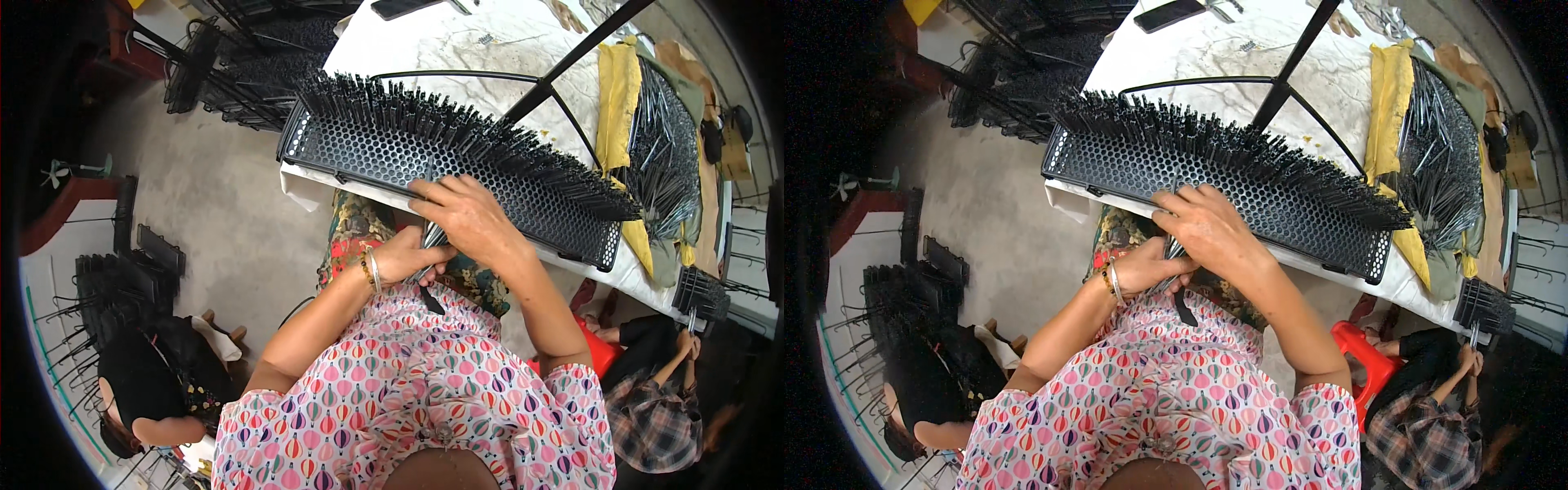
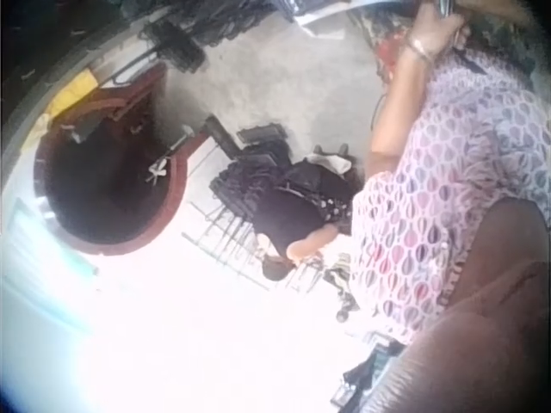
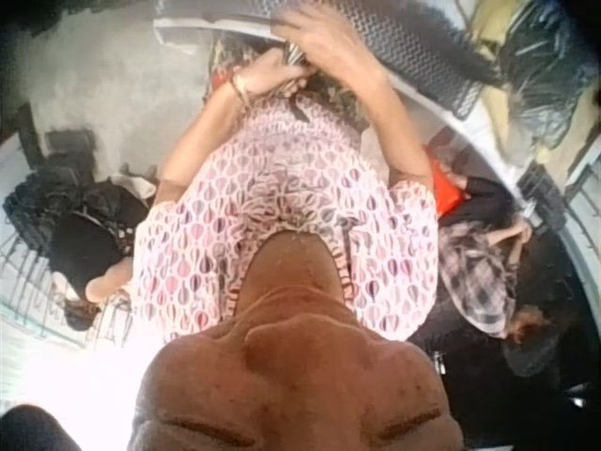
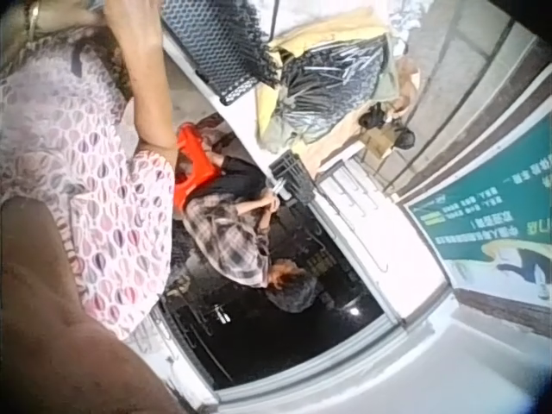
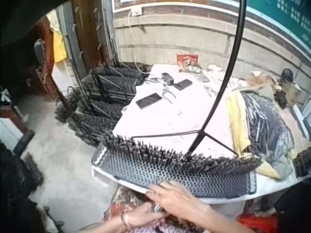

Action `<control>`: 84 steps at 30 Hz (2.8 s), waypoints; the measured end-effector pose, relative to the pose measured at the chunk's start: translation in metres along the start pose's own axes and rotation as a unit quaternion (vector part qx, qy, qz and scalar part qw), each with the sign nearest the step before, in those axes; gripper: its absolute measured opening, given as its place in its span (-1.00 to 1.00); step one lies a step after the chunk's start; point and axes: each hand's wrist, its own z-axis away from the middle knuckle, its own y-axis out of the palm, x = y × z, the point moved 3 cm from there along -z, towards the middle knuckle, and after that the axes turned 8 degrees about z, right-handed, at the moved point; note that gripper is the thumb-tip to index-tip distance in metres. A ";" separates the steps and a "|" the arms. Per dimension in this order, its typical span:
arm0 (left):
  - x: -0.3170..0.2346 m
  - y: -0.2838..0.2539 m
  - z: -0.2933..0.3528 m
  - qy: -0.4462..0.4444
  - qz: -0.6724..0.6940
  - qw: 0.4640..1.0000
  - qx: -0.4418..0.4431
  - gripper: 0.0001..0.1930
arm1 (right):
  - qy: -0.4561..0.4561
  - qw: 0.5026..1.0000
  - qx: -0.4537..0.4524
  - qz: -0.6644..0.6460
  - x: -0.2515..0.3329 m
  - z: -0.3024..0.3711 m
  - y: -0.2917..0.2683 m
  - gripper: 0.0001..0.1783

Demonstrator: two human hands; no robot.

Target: The person inserts small metal pins into a perforated metal sheet by hand, assembling it into a metal frame.

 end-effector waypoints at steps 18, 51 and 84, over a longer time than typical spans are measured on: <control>0.003 0.001 0.002 0.012 -0.071 0.997 -0.006 -0.82 | 0.248 0.966 -0.067 0.023 0.001 -0.016 0.017 -0.58; 0.007 0.042 -0.022 -0.029 0.232 0.972 -0.025 -0.73 | 0.300 0.829 -0.467 0.068 -0.077 0.087 -0.025 -0.50; 0.014 0.041 -0.029 -0.017 0.247 0.969 -0.025 -0.74 | 0.280 0.825 -0.461 0.166 -0.074 0.086 -0.024 -0.49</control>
